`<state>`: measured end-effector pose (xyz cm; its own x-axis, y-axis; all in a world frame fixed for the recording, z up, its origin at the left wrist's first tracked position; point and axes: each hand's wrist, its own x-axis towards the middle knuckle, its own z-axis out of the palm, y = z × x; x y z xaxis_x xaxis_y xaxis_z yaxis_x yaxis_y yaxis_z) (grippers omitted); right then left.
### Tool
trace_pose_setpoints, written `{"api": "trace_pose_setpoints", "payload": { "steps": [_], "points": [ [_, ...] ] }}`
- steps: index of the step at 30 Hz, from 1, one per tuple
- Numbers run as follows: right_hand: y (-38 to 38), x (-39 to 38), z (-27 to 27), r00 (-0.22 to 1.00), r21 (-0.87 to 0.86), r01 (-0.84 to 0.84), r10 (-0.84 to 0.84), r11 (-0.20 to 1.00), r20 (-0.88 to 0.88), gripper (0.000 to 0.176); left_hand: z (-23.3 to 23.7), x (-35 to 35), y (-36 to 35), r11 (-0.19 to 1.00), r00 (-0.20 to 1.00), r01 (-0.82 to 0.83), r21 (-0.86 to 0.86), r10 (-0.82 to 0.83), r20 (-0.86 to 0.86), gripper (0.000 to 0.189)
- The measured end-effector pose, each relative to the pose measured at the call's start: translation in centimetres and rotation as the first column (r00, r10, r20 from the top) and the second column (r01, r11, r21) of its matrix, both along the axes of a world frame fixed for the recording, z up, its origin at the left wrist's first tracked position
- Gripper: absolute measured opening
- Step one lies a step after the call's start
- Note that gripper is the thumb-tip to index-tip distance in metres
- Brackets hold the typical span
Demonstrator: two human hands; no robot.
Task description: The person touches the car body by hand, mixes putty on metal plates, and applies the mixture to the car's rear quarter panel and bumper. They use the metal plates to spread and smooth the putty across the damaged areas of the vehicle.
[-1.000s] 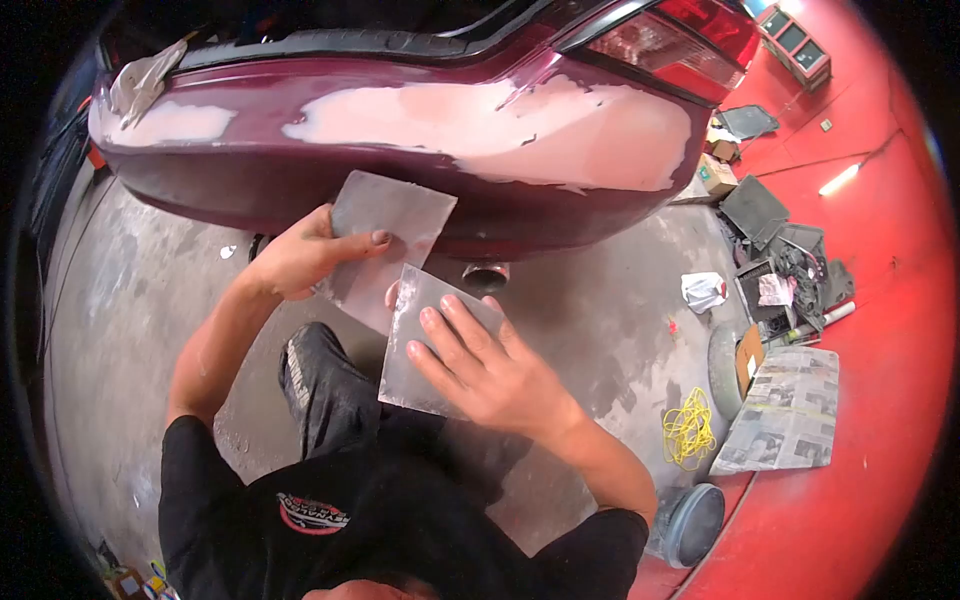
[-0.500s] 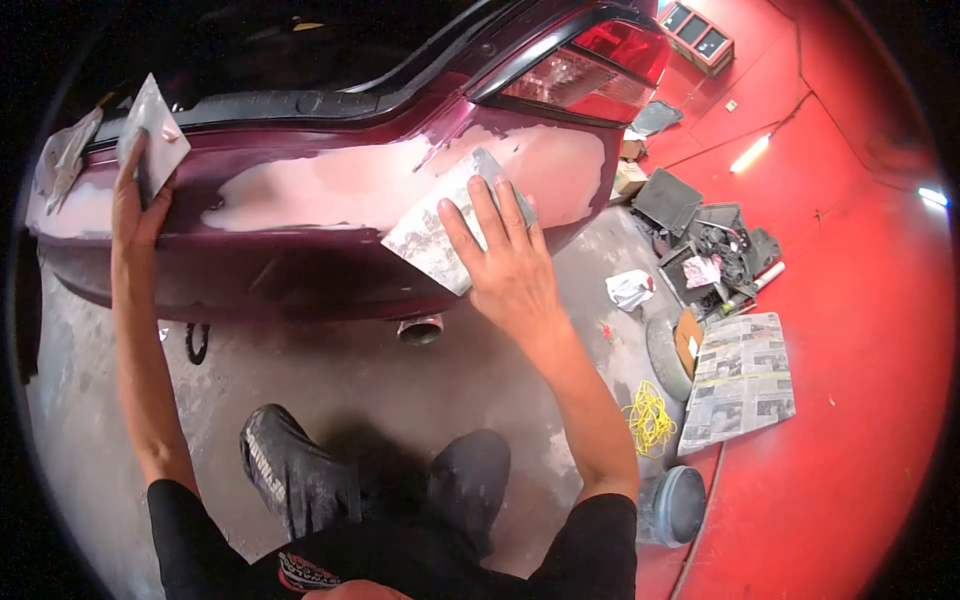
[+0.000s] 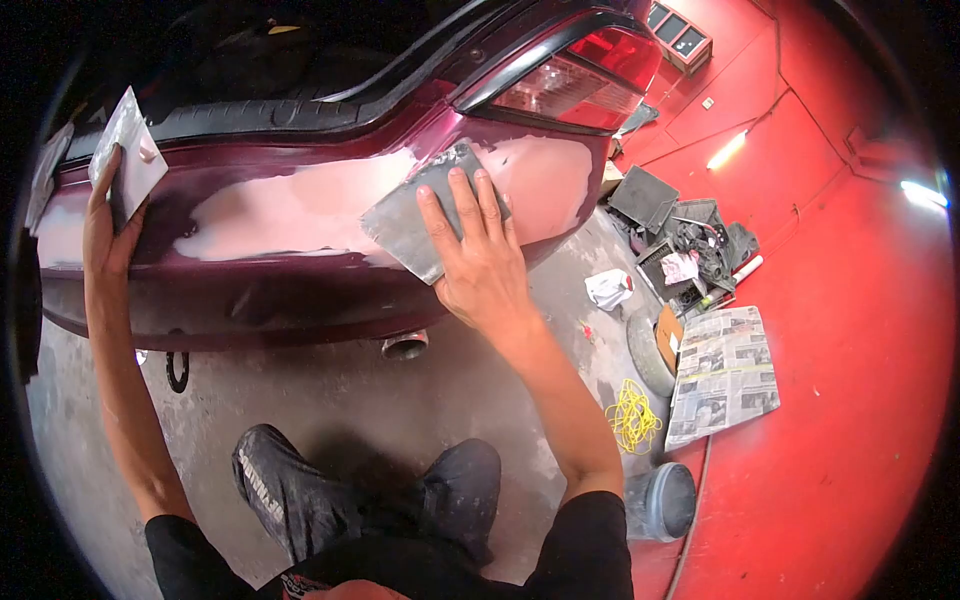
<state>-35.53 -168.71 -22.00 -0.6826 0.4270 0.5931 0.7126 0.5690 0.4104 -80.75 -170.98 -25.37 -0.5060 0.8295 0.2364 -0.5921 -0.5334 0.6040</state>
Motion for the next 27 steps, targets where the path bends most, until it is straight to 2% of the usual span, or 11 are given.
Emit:
{"api": "trace_pose_setpoints", "payload": {
  "steps": [5,8,11,14,16,18,21,23,24,25,27],
  "points": [
    [0.2,0.3,-0.2,0.998,0.014,-0.029,0.029,0.999,-0.054,0.077,-0.4,-0.7,0.4,1.000,0.999,0.016,0.009,-0.016,-0.032,0.046],
    [0.4,1.1,-0.2,1.000,0.040,-0.017,0.017,0.999,-0.014,0.073,-0.3,-0.7,0.6,1.000,1.000,0.006,-0.009,-0.006,-0.025,0.046],
    [-0.5,1.8,-0.1,0.982,-0.057,-0.066,0.054,0.996,-0.181,0.073,-0.2,-0.5,0.5,1.000,1.000,0.019,-0.011,-0.019,-0.019,0.047],
    [-1.5,3.0,1.3,0.908,-0.039,-0.152,0.124,0.988,-0.400,0.064,-0.4,-0.5,0.4,1.000,1.000,0.005,-0.028,-0.005,-0.021,0.049],
    [-1.5,3.7,1.3,0.706,-0.077,-0.295,0.163,0.952,-0.689,0.054,-0.4,-0.2,0.4,0.999,0.999,-0.026,-0.040,0.026,-0.019,0.049],
    [-1.9,4.2,1.5,0.423,-0.085,-0.452,0.130,0.888,-0.897,0.038,-0.4,-0.2,0.5,1.000,0.999,0.029,-0.008,-0.029,-0.030,0.043],
    [-1.9,4.5,1.7,0.344,-0.116,-0.514,0.081,0.850,-0.935,0.038,-0.9,-0.4,0.7,0.996,0.995,0.090,0.006,-0.090,-0.045,0.040],
    [-1.5,4.4,2.4,0.738,-0.073,-0.366,0.242,0.928,-0.630,0.054,-0.9,-0.3,0.6,0.995,0.993,0.104,-0.003,-0.104,-0.049,0.040],
    [-1.7,3.9,2.6,0.872,-0.052,-0.263,0.214,0.963,-0.440,0.056,-0.9,-0.1,0.6,0.995,0.993,0.103,-0.011,-0.104,-0.048,0.040],
    [-1.9,3.4,2.7,0.959,-0.006,-0.162,0.156,0.987,-0.235,0.059,-0.7,0.1,0.5,0.994,0.993,0.103,-0.019,-0.104,-0.049,0.040],
    [-1.1,2.3,1.3,0.992,0.088,-0.103,0.109,0.991,-0.071,0.058,-0.3,0.7,0.1,0.995,0.993,0.099,-0.005,-0.099,-0.058,0.040]
  ]
}}
